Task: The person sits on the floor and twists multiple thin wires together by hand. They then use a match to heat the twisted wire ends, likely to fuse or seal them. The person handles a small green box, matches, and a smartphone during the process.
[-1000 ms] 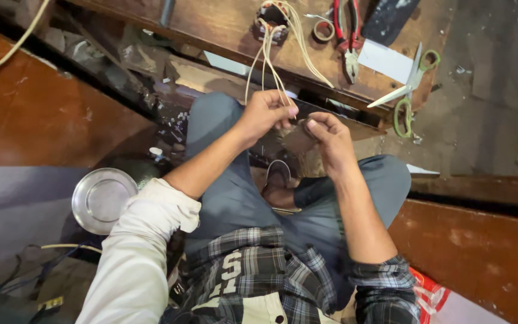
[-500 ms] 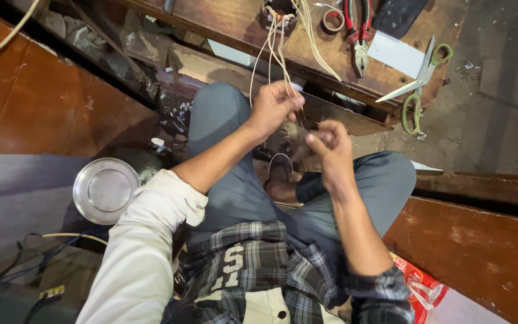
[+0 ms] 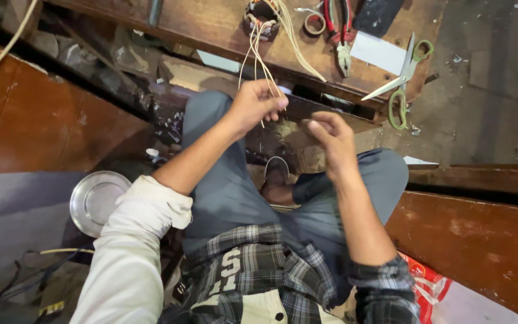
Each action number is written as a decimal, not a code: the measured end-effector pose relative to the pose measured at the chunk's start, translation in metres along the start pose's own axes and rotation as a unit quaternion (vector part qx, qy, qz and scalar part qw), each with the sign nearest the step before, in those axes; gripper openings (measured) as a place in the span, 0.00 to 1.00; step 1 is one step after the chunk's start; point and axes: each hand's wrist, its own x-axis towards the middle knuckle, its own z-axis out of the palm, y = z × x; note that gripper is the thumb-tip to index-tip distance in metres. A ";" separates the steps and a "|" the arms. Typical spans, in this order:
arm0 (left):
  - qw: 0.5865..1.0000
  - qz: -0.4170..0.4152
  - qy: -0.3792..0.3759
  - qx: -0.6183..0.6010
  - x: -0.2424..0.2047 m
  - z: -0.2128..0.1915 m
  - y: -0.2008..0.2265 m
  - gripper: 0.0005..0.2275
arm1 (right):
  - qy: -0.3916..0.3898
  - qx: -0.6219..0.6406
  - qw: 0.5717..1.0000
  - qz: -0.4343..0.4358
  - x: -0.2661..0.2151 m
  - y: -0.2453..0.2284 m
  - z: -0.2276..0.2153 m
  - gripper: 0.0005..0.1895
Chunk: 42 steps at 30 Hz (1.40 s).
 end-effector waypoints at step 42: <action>0.999 0.003 -0.026 -0.048 -0.013 -0.023 0.001 0.05 | -0.068 -0.085 0.988 -0.110 0.002 -0.005 0.054 0.10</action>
